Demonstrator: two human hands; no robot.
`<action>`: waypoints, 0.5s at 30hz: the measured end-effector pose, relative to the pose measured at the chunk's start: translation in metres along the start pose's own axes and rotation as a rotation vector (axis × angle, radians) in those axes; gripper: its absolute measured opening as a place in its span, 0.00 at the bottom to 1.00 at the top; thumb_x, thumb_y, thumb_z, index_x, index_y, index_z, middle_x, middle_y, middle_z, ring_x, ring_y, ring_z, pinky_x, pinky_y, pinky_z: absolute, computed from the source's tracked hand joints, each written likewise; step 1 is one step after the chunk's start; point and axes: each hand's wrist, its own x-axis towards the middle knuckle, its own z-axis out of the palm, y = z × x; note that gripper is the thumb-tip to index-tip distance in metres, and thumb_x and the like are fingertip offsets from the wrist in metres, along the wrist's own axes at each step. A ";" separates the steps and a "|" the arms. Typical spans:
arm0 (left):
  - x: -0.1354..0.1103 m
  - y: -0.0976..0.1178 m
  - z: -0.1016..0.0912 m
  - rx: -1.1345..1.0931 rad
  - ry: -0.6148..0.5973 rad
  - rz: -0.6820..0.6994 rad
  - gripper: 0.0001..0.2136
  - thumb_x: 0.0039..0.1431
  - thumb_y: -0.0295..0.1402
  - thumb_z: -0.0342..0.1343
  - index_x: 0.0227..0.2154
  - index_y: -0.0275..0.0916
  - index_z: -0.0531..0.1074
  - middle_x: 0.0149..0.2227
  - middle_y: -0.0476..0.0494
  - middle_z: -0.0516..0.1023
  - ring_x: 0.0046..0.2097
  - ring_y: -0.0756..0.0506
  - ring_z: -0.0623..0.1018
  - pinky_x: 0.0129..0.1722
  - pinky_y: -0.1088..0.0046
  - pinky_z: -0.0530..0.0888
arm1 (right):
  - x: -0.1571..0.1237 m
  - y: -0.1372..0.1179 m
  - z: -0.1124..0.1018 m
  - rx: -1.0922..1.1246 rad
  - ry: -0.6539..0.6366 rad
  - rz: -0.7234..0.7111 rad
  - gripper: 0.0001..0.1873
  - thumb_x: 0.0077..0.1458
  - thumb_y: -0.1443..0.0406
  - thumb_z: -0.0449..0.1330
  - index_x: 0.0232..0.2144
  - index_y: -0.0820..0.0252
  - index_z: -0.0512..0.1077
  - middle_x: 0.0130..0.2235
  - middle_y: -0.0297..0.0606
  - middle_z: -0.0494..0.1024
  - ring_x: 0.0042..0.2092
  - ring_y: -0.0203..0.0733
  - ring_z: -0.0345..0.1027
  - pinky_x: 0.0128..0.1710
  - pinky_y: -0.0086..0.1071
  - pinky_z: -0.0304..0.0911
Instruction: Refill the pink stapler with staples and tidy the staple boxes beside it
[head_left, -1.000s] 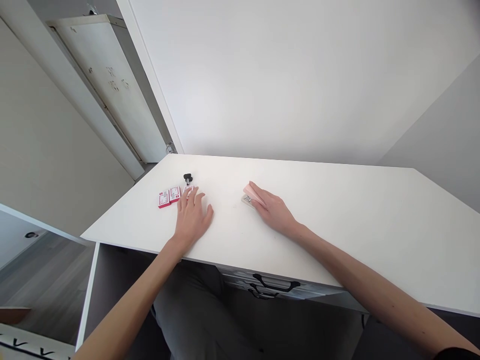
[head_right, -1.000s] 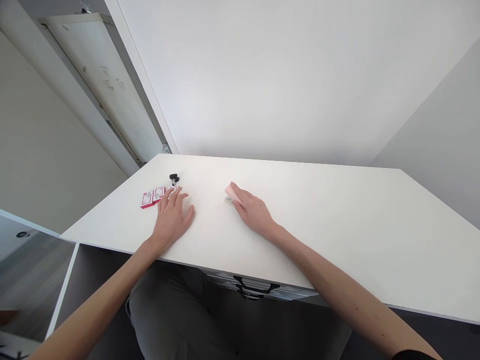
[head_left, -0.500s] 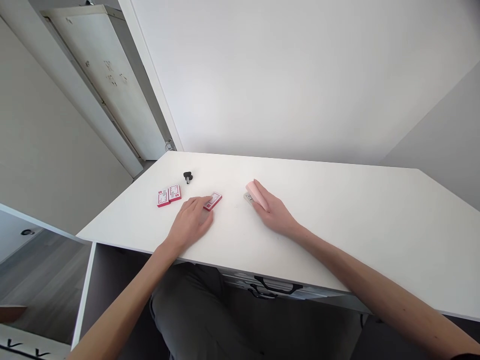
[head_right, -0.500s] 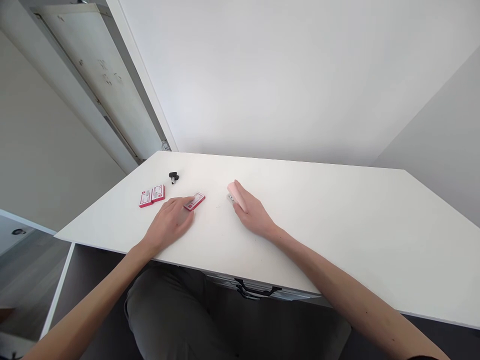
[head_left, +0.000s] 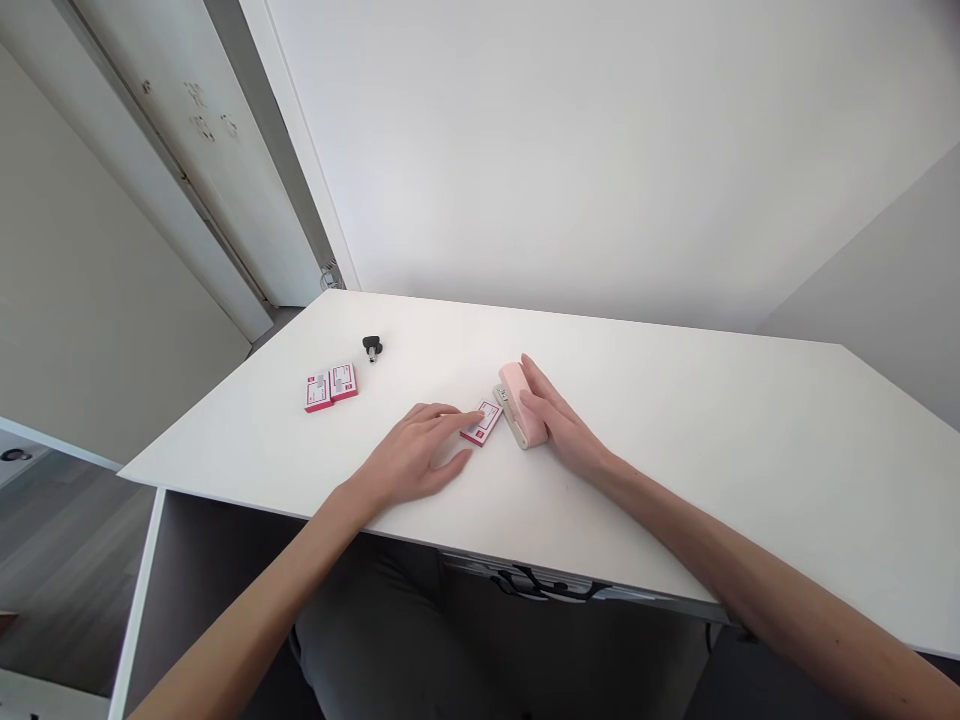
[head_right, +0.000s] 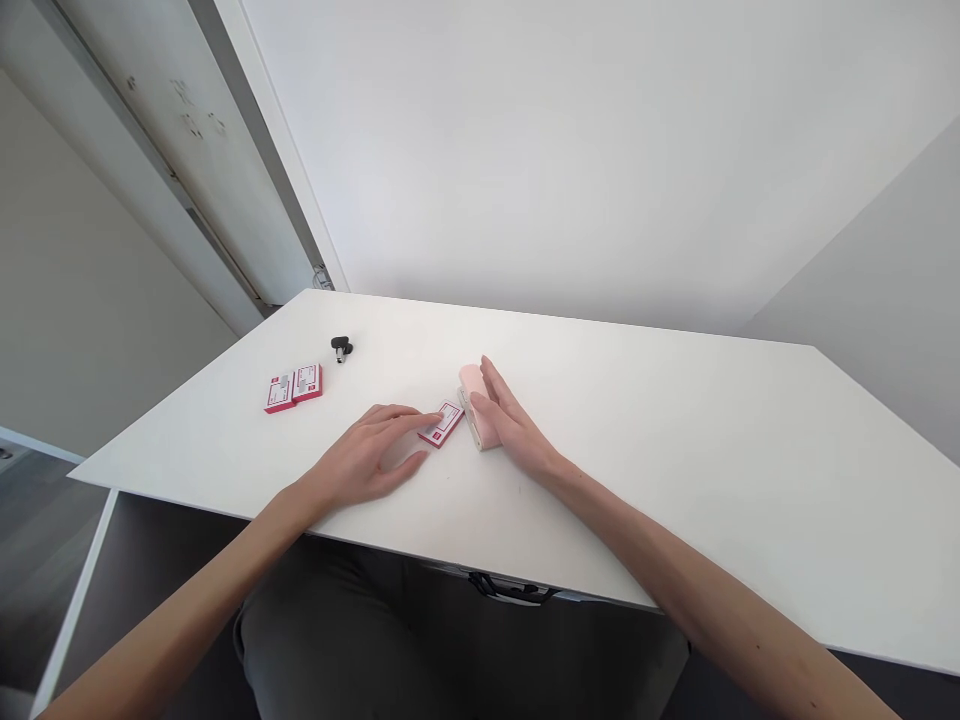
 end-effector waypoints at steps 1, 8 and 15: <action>0.004 0.001 0.002 -0.008 -0.004 0.014 0.22 0.72 0.39 0.53 0.67 0.46 0.69 0.56 0.40 0.81 0.60 0.37 0.77 0.62 0.55 0.73 | 0.000 0.000 0.000 0.013 -0.003 0.002 0.43 0.71 0.42 0.51 0.78 0.39 0.41 0.80 0.25 0.38 0.80 0.45 0.34 0.79 0.51 0.42; 0.017 -0.002 0.010 -0.058 0.022 0.046 0.24 0.74 0.43 0.52 0.68 0.44 0.64 0.65 0.39 0.75 0.65 0.37 0.74 0.66 0.52 0.70 | -0.003 -0.007 0.002 -0.045 0.074 -0.002 0.40 0.71 0.43 0.51 0.78 0.41 0.47 0.79 0.28 0.48 0.80 0.48 0.41 0.79 0.49 0.42; 0.023 -0.004 0.010 -0.111 -0.009 0.022 0.22 0.73 0.48 0.54 0.63 0.44 0.68 0.60 0.39 0.78 0.61 0.36 0.76 0.62 0.52 0.71 | 0.014 0.014 -0.015 -0.297 0.288 -0.126 0.27 0.75 0.54 0.46 0.71 0.48 0.64 0.67 0.40 0.74 0.70 0.51 0.65 0.72 0.56 0.56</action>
